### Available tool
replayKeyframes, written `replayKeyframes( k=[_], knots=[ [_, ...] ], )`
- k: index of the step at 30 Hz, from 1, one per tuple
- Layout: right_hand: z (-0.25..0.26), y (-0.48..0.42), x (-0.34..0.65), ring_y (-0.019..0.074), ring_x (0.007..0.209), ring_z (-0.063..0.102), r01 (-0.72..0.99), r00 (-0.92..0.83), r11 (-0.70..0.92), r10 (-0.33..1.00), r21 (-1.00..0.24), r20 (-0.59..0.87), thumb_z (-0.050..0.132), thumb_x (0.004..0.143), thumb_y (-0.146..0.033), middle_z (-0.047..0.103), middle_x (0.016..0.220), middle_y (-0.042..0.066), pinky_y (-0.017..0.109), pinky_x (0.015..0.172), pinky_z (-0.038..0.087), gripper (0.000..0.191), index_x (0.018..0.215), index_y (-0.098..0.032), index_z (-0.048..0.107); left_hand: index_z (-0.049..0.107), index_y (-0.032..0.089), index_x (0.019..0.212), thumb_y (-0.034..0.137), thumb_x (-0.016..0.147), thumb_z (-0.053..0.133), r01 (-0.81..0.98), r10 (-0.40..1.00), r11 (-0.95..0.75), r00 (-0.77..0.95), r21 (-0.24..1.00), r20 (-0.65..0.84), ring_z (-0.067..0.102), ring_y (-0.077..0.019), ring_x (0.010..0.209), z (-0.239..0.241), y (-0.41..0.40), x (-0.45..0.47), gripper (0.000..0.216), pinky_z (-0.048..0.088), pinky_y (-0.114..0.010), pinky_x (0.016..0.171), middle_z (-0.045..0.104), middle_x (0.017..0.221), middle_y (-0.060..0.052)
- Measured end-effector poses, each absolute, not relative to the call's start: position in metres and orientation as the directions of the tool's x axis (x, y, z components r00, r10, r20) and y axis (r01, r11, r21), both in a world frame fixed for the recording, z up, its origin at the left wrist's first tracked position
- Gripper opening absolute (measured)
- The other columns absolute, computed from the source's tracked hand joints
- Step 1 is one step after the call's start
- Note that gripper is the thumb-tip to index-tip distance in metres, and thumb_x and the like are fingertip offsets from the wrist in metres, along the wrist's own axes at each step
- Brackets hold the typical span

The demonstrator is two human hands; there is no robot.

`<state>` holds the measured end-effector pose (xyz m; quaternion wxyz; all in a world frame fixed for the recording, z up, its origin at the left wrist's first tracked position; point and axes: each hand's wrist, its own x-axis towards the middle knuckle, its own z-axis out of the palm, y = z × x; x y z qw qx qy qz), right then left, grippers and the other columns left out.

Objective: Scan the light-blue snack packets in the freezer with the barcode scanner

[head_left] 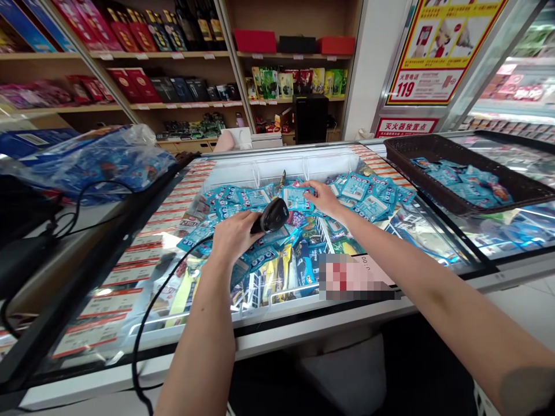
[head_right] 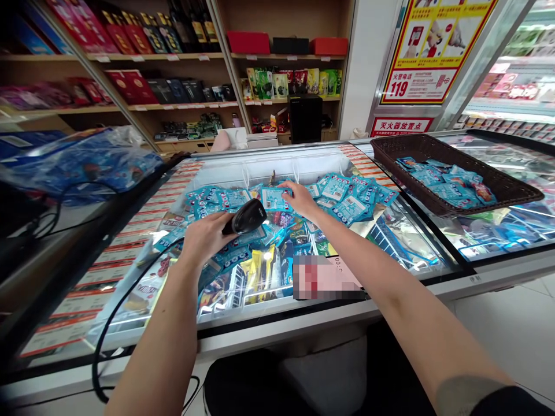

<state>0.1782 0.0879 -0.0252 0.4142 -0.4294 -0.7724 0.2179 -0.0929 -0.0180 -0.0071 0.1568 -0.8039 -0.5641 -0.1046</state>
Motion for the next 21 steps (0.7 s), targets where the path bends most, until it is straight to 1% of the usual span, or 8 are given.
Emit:
replayKeyframes(
  k=[5, 11, 17, 21],
  knots=[
    [-0.0230, 0.0859, 0.1764, 0.0128, 0.057, 0.043, 0.499, -0.292, 0.526, 0.850, -0.689, 0.438, 0.053, 0.080, -0.025, 0.055, 0.066, -0.003, 0.028, 0.068, 0.038, 0.038, 0.114, -0.017, 0.067, 0.060, 0.025, 0.115, 0.044, 0.085, 0.058, 0.938, 0.876, -0.317, 0.347, -0.142, 0.335, 0.066, -0.0268, 0.096, -0.0079, -0.0169, -0.0914, 0.036, 0.040, -0.032, 0.063, 0.069, 0.107, -0.005],
    [-0.0209, 0.0876, 0.1780, 0.0159, 0.061, 0.048, 0.556, -0.263, 0.504, 0.861, -0.661, 0.435, 0.053, 0.080, -0.025, 0.057, 0.065, -0.002, 0.031, 0.073, 0.042, 0.036, 0.112, -0.019, 0.068, 0.061, 0.024, 0.114, 0.042, 0.085, 0.057, 0.930, 0.870, -0.340, 0.367, -0.140, 0.330, 0.065, -0.0269, 0.098, -0.0081, -0.0167, -0.0905, 0.035, 0.042, -0.032, 0.067, 0.069, 0.106, -0.007],
    [-0.0245, 0.0909, 0.1786, 0.0184, 0.069, 0.053, 0.572, -0.269, 0.504, 0.860, -0.647, 0.433, 0.052, 0.080, -0.026, 0.064, 0.077, 0.001, 0.034, 0.078, 0.044, 0.038, 0.114, -0.018, 0.067, 0.061, 0.023, 0.116, 0.040, 0.084, 0.059, 0.927, 0.871, -0.354, 0.376, -0.128, 0.316, 0.065, -0.0276, 0.100, -0.0074, -0.0174, -0.0887, 0.036, 0.044, -0.032, 0.069, 0.069, 0.105, -0.008],
    [-0.0262, 0.0926, 0.1794, 0.0209, 0.077, 0.057, 0.579, -0.253, 0.493, 0.866, -0.649, 0.432, 0.051, 0.083, -0.026, 0.066, 0.086, 0.005, 0.037, 0.082, 0.044, 0.038, 0.117, -0.016, 0.065, 0.060, 0.024, 0.118, 0.039, 0.085, 0.058, 0.934, 0.866, -0.339, 0.357, -0.112, 0.350, 0.064, -0.0274, 0.101, -0.0071, -0.0179, -0.0900, 0.037, 0.044, -0.033, 0.071, 0.069, 0.110, -0.007]
  ],
)
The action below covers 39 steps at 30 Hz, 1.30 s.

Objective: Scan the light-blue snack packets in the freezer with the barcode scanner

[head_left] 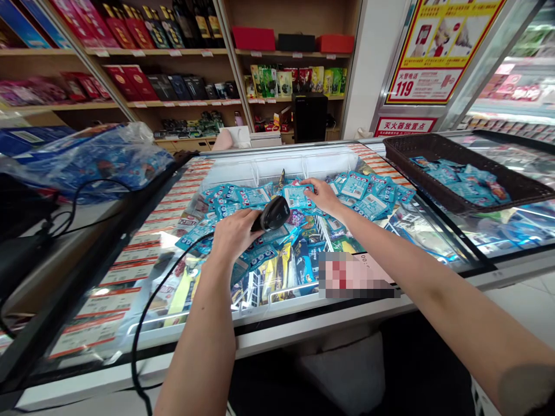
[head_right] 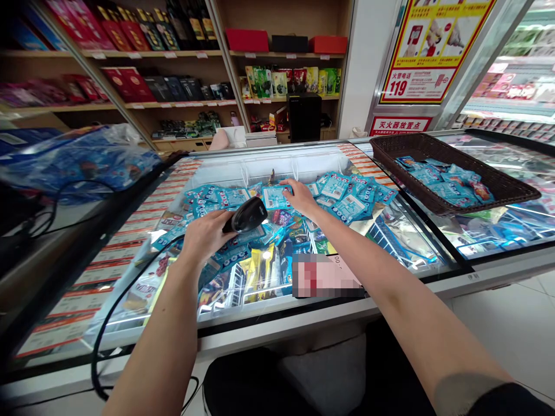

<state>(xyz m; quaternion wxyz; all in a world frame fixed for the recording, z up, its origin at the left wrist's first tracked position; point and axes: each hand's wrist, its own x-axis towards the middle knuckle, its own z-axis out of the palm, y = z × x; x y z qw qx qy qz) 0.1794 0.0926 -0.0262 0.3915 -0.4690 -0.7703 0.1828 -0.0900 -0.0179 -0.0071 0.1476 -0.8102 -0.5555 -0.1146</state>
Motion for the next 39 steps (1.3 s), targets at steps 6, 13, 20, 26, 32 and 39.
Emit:
replayKeyframes(
  k=[6, 13, 20, 26, 32, 39],
  knots=[
    [-0.031, 0.095, 0.182, 0.0252, 0.087, 0.057, 0.689, -0.159, 0.419, 0.884, -0.592, 0.441, 0.050, 0.083, -0.018, 0.066, 0.093, 0.008, 0.042, 0.089, 0.043, 0.036, 0.117, -0.016, 0.063, 0.060, 0.023, 0.118, 0.042, 0.085, 0.056, 0.983, 0.884, -0.168, 0.185, -0.076, 0.430, 0.063, -0.0283, 0.102, -0.004, -0.019, -0.097, 0.038, 0.043, -0.033, 0.069, 0.068, 0.108, -0.009],
    [-0.028, 0.084, 0.175, 0.0339, 0.109, 0.049, 0.806, -0.249, 0.479, 0.808, -0.349, 0.534, 0.056, 0.085, -0.024, 0.063, 0.114, 0.015, 0.050, 0.095, 0.037, 0.027, 0.108, -0.018, 0.070, 0.061, 0.022, 0.114, 0.046, 0.084, 0.054, 1.000, 0.848, -0.005, -0.007, 0.021, 0.530, 0.063, -0.0299, 0.101, -0.003, -0.018, -0.106, 0.039, 0.042, -0.033, 0.066, 0.069, 0.106, -0.010],
    [-0.028, 0.068, 0.145, 0.0264, 0.104, 0.056, 0.548, -0.656, 0.769, 0.640, -0.331, 0.400, 0.055, 0.091, -0.048, 0.069, 0.106, 0.009, 0.043, 0.094, 0.039, 0.034, 0.103, -0.020, 0.071, 0.062, 0.022, 0.108, 0.046, 0.083, 0.055, 0.999, 0.843, 0.009, -0.031, 0.044, 0.538, 0.063, -0.0295, 0.099, -0.005, -0.018, -0.107, 0.035, 0.042, -0.032, 0.064, 0.069, 0.103, -0.009],
    [-0.033, 0.059, 0.131, 0.0273, 0.109, 0.053, 0.467, -0.783, 0.827, 0.551, -0.312, 0.288, 0.070, 0.072, -0.063, 0.062, 0.116, 0.011, 0.040, 0.094, 0.040, 0.061, 0.114, -0.019, 0.066, 0.062, 0.022, 0.108, 0.047, 0.085, 0.053, 0.999, 0.841, -0.003, -0.022, 0.045, 0.541, 0.063, -0.0293, 0.099, -0.005, -0.019, -0.105, 0.035, 0.041, -0.033, 0.065, 0.069, 0.103, -0.009],
    [-0.033, 0.060, 0.136, 0.0273, 0.102, 0.055, 0.547, -0.674, 0.676, 0.705, -0.494, 0.219, 0.081, 0.060, -0.052, 0.060, 0.111, 0.009, 0.040, 0.086, 0.045, 0.070, 0.116, -0.019, 0.055, 0.062, 0.022, 0.112, 0.047, 0.084, 0.054, 0.999, 0.854, -0.028, 0.010, 0.026, 0.520, 0.064, -0.0300, 0.098, -0.003, -0.021, -0.103, 0.038, 0.040, -0.034, 0.065, 0.069, 0.104, -0.010],
    [-0.032, 0.066, 0.159, 0.0226, 0.087, 0.058, 0.559, -0.316, 0.477, 0.879, -0.678, 0.358, 0.067, 0.070, -0.030, 0.059, 0.104, 0.004, 0.038, 0.080, 0.044, 0.057, 0.120, -0.022, 0.040, 0.061, 0.022, 0.115, 0.044, 0.083, 0.056, 0.994, 0.862, -0.107, 0.103, -0.020, 0.496, 0.064, -0.0281, 0.099, -0.005, -0.020, -0.101, 0.039, 0.040, -0.032, 0.065, 0.069, 0.108, -0.009]
  ],
)
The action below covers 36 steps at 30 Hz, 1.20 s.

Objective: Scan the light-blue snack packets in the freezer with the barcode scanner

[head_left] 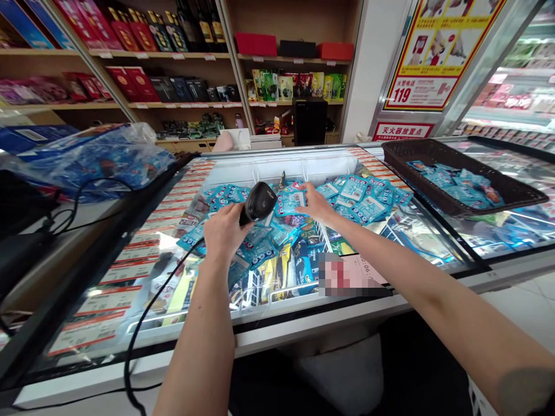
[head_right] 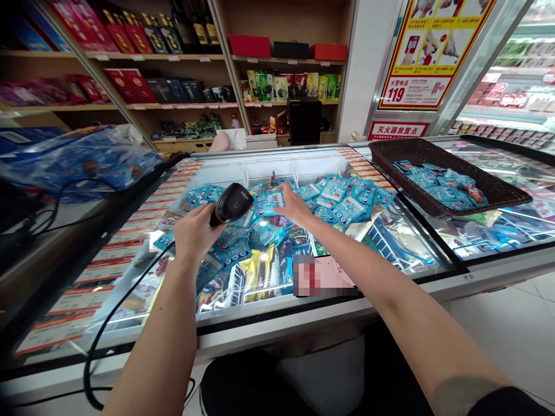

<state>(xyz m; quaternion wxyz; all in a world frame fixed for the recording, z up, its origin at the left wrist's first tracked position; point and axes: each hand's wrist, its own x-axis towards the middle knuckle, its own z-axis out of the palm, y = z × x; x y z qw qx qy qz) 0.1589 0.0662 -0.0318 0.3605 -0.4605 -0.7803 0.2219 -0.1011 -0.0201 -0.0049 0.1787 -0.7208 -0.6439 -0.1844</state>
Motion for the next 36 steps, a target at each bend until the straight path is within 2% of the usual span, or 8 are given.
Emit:
replayKeyframes(
  k=[8, 15, 24, 36],
  knots=[
    [-0.040, 0.073, 0.169, 0.0198, 0.081, 0.056, 0.512, -0.282, 0.473, 0.881, -0.717, 0.380, 0.065, 0.070, -0.030, 0.057, 0.097, 0.002, 0.035, 0.075, 0.044, 0.055, 0.117, -0.025, 0.038, 0.061, 0.023, 0.117, 0.044, 0.086, 0.055, 0.946, 0.840, -0.320, 0.310, -0.054, 0.445, 0.064, -0.0275, 0.101, -0.008, -0.020, -0.090, 0.039, 0.042, -0.033, 0.070, 0.069, 0.112, -0.008],
    [-0.043, 0.080, 0.172, 0.0180, 0.075, 0.054, 0.521, -0.309, 0.476, 0.879, -0.708, 0.364, 0.067, 0.069, -0.035, 0.055, 0.097, 0.001, 0.033, 0.072, 0.042, 0.057, 0.116, -0.025, 0.037, 0.061, 0.022, 0.117, 0.042, 0.086, 0.055, 0.924, 0.826, -0.376, 0.370, -0.073, 0.425, 0.064, -0.0269, 0.103, -0.009, -0.020, -0.083, 0.037, 0.044, -0.032, 0.072, 0.070, 0.108, -0.009],
    [-0.045, 0.080, 0.174, 0.0178, 0.079, 0.052, 0.482, -0.324, 0.489, 0.870, -0.727, 0.371, 0.066, 0.069, -0.040, 0.052, 0.098, 0.001, 0.032, 0.075, 0.039, 0.057, 0.116, -0.024, 0.036, 0.062, 0.022, 0.115, 0.041, 0.084, 0.060, 0.904, 0.779, -0.411, 0.416, -0.119, 0.469, 0.066, -0.0267, 0.094, -0.011, -0.020, -0.080, 0.036, 0.042, -0.031, 0.065, 0.071, 0.101, -0.008],
    [-0.048, 0.080, 0.173, 0.0169, 0.080, 0.052, 0.481, -0.341, 0.522, 0.852, -0.704, 0.398, 0.066, 0.071, -0.037, 0.052, 0.101, 0.001, 0.032, 0.077, 0.039, 0.058, 0.117, -0.024, 0.034, 0.062, 0.020, 0.115, 0.039, 0.084, 0.061, 0.890, 0.765, -0.438, 0.444, -0.129, 0.466, 0.066, -0.0267, 0.094, -0.013, -0.018, -0.079, 0.037, 0.043, -0.032, 0.067, 0.071, 0.101, -0.007]
  ],
)
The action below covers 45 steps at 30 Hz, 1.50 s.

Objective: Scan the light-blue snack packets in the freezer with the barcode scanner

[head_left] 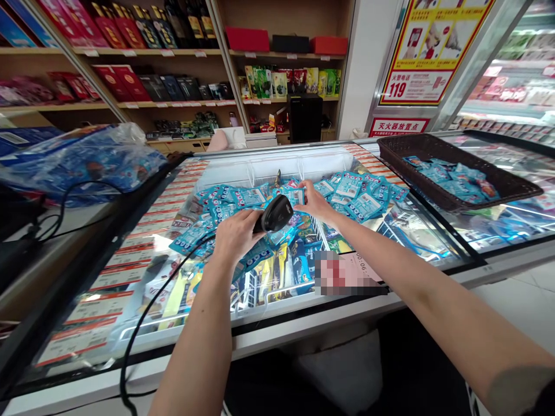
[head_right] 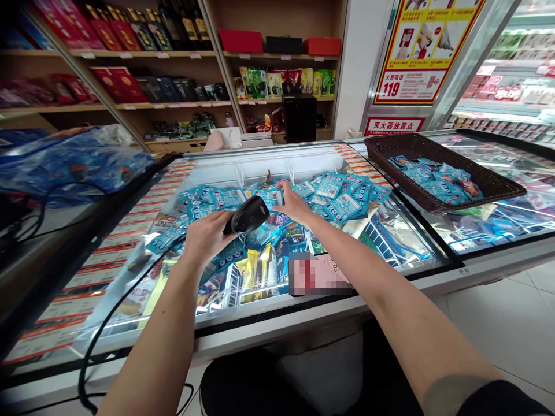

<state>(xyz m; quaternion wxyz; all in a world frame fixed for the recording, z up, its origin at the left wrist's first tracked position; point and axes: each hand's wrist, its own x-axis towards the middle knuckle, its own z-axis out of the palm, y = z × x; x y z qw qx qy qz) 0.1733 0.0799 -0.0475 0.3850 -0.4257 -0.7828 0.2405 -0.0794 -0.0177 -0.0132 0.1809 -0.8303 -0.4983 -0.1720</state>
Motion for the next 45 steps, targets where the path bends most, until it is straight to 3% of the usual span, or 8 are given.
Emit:
replayKeyframes(
  k=[14, 19, 25, 31, 35, 38, 41, 45],
  knots=[
    [-0.047, 0.080, 0.173, 0.0154, 0.072, 0.052, 0.519, -0.340, 0.521, 0.853, -0.678, 0.395, 0.067, 0.072, -0.037, 0.052, 0.093, -0.001, 0.031, 0.072, 0.040, 0.059, 0.122, -0.022, 0.037, 0.062, 0.022, 0.114, 0.040, 0.083, 0.060, 0.914, 0.790, -0.395, 0.392, -0.098, 0.471, 0.066, -0.0271, 0.096, -0.012, -0.018, -0.081, 0.036, 0.042, -0.032, 0.067, 0.071, 0.104, -0.007],
    [-0.043, 0.076, 0.170, 0.0195, 0.085, 0.057, 0.556, -0.340, 0.521, 0.854, -0.647, 0.395, 0.067, 0.073, -0.035, 0.058, 0.101, 0.003, 0.034, 0.080, 0.043, 0.060, 0.126, -0.021, 0.044, 0.062, 0.021, 0.115, 0.041, 0.085, 0.057, 0.961, 0.808, -0.265, 0.264, -0.076, 0.526, 0.065, -0.0273, 0.100, -0.010, -0.019, -0.089, 0.036, 0.041, -0.032, 0.068, 0.070, 0.106, -0.009],
    [-0.032, 0.073, 0.172, 0.0264, 0.113, 0.054, 0.768, -0.223, 0.413, 0.889, -0.490, 0.400, 0.063, 0.079, -0.023, 0.058, 0.122, 0.013, 0.039, 0.098, 0.041, 0.060, 0.134, -0.014, 0.044, 0.061, 0.021, 0.115, 0.044, 0.083, 0.056, 0.999, 0.851, -0.051, 0.041, 0.005, 0.523, 0.064, -0.0285, 0.101, -0.004, -0.021, -0.100, 0.040, 0.037, -0.032, 0.064, 0.069, 0.108, -0.009],
    [-0.015, 0.068, 0.175, 0.0318, 0.113, 0.049, 0.935, -0.123, 0.238, 0.914, -0.265, 0.388, 0.070, 0.077, -0.031, 0.053, 0.120, 0.021, 0.042, 0.097, 0.041, 0.049, 0.118, -0.007, 0.060, 0.061, 0.021, 0.113, 0.049, 0.083, 0.055, 0.999, 0.858, -0.014, -0.011, 0.044, 0.514, 0.063, -0.0285, 0.100, 0.007, -0.022, -0.102, 0.041, 0.036, -0.031, 0.063, 0.068, 0.107, -0.009],
    [-0.011, 0.062, 0.167, 0.0326, 0.113, 0.045, 0.931, -0.258, 0.342, 0.865, -0.129, 0.431, 0.052, 0.087, -0.015, 0.055, 0.122, 0.019, 0.046, 0.091, 0.040, 0.031, 0.115, -0.014, 0.066, 0.061, 0.022, 0.111, 0.048, 0.083, 0.056, 0.999, 0.840, -0.041, 0.017, 0.033, 0.542, 0.063, -0.0291, 0.097, 0.011, -0.024, -0.114, 0.039, 0.036, -0.032, 0.063, 0.069, 0.106, -0.010],
    [-0.013, 0.058, 0.157, 0.0315, 0.109, 0.045, 0.900, -0.377, 0.431, 0.842, -0.061, 0.387, 0.041, 0.089, -0.008, 0.062, 0.112, 0.017, 0.048, 0.090, 0.037, 0.034, 0.099, -0.017, 0.072, 0.060, 0.022, 0.113, 0.047, 0.083, 0.056, 1.000, 0.826, -0.016, 0.008, 0.009, 0.564, 0.063, -0.0290, 0.097, 0.005, -0.030, -0.132, 0.039, 0.038, -0.032, 0.064, 0.069, 0.105, -0.010],
    [-0.016, 0.054, 0.146, 0.0319, 0.107, 0.045, 0.902, -0.382, 0.429, 0.841, -0.041, 0.383, 0.041, 0.089, -0.009, 0.064, 0.109, 0.019, 0.048, 0.089, 0.035, 0.032, 0.092, -0.014, 0.072, 0.058, 0.023, 0.117, 0.047, 0.083, 0.056, 0.999, 0.815, 0.006, -0.027, 0.038, 0.579, 0.063, -0.0293, 0.099, -0.006, -0.036, -0.148, 0.042, 0.039, -0.032, 0.066, 0.069, 0.105, -0.011],
    [-0.019, 0.053, 0.130, 0.0339, 0.111, 0.047, 0.881, -0.412, 0.470, 0.821, -0.058, 0.396, 0.045, 0.093, -0.023, 0.065, 0.109, 0.020, 0.048, 0.090, 0.035, 0.030, 0.098, -0.013, 0.073, 0.059, 0.021, 0.118, 0.049, 0.083, 0.056, 0.995, 0.815, 0.040, -0.082, 0.086, 0.574, 0.063, -0.0302, 0.098, -0.015, -0.037, -0.158, 0.045, 0.040, -0.033, 0.067, 0.069, 0.103, -0.012]
  ],
)
